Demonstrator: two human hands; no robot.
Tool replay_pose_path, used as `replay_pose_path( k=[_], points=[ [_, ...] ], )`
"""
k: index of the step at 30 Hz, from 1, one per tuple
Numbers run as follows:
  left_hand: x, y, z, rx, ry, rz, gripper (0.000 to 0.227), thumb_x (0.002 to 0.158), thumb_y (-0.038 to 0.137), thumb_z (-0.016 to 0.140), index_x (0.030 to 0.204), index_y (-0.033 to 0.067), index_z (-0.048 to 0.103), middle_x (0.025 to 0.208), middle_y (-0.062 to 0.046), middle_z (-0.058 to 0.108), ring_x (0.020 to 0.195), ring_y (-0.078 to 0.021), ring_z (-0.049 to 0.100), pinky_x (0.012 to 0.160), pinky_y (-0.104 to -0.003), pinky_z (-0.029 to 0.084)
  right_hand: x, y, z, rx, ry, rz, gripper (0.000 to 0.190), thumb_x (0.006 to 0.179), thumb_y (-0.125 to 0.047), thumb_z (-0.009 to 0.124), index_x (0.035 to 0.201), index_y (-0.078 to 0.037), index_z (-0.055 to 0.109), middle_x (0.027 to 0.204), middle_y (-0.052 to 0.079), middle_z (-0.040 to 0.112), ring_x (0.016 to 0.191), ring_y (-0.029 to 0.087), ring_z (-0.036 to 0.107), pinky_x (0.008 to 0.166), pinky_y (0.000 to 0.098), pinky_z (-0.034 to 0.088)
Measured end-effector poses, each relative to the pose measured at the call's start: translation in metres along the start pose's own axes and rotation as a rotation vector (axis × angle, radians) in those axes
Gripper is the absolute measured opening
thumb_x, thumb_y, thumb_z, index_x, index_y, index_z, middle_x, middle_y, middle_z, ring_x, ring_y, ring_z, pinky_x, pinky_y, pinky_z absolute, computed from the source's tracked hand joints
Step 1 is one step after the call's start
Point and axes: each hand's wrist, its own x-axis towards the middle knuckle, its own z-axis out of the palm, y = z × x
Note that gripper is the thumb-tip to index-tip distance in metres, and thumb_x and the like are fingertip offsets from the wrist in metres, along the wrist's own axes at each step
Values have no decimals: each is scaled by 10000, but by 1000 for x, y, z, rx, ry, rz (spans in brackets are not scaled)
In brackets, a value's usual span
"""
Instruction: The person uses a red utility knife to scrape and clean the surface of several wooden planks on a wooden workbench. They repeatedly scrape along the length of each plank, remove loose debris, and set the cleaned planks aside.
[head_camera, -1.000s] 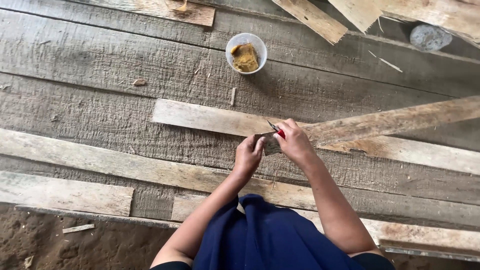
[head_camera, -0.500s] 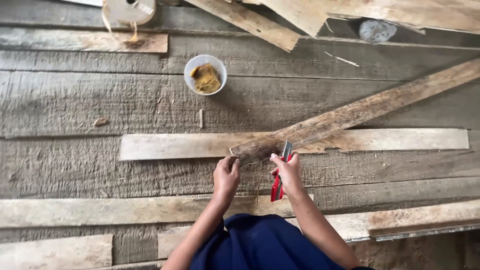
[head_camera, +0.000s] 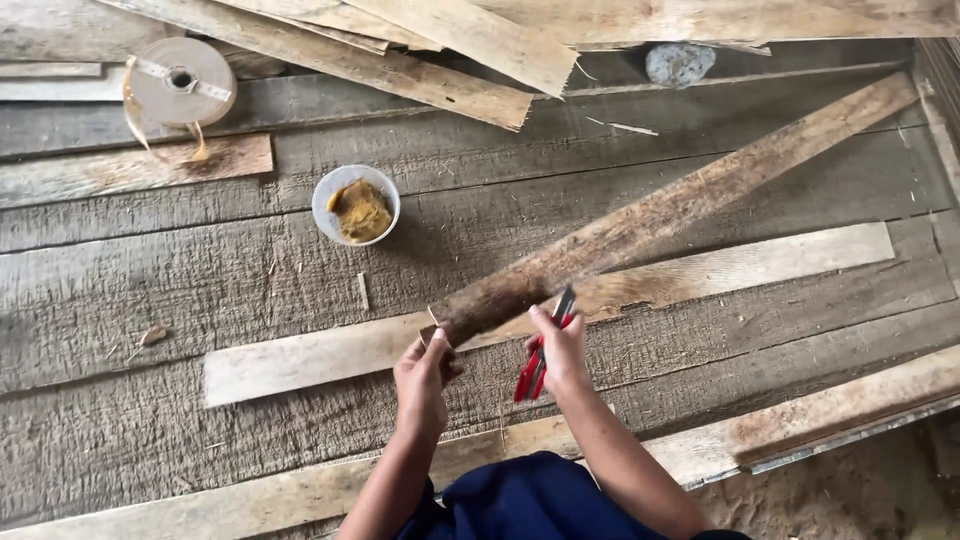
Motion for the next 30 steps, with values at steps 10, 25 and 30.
replay_pose_path(
  k=[10, 25, 30],
  points=[
    [35, 42, 5, 119, -32, 400, 246, 1014, 207, 627, 1181, 64, 737, 1165, -23, 644, 799, -107, 620, 807, -298, 588, 90, -42, 68, 310, 89, -167, 394, 841, -13, 747, 1087, -50, 442, 687, 69, 559, 384, 183, 564, 364, 296, 473],
    [106, 90, -48, 217, 147, 468, 306, 1058, 146, 543, 1328, 61, 658, 915, -25, 619, 708, -94, 500, 612, -216, 455, 164, -124, 179, 352, 163, -14, 322, 887, 67, 622, 1043, -83, 383, 789, 143, 611, 448, 175, 558, 408, 323, 467],
    [107, 119, -21, 184, 190, 542, 382, 1044, 241, 658, 1339, 0, 626, 1068, -125, 693, 907, -138, 597, 869, -352, 515, 212, -88, 193, 355, 248, -229, 406, 784, 19, 675, 1087, -91, 427, 809, 125, 554, 401, 191, 620, 352, 307, 499]
  ],
)
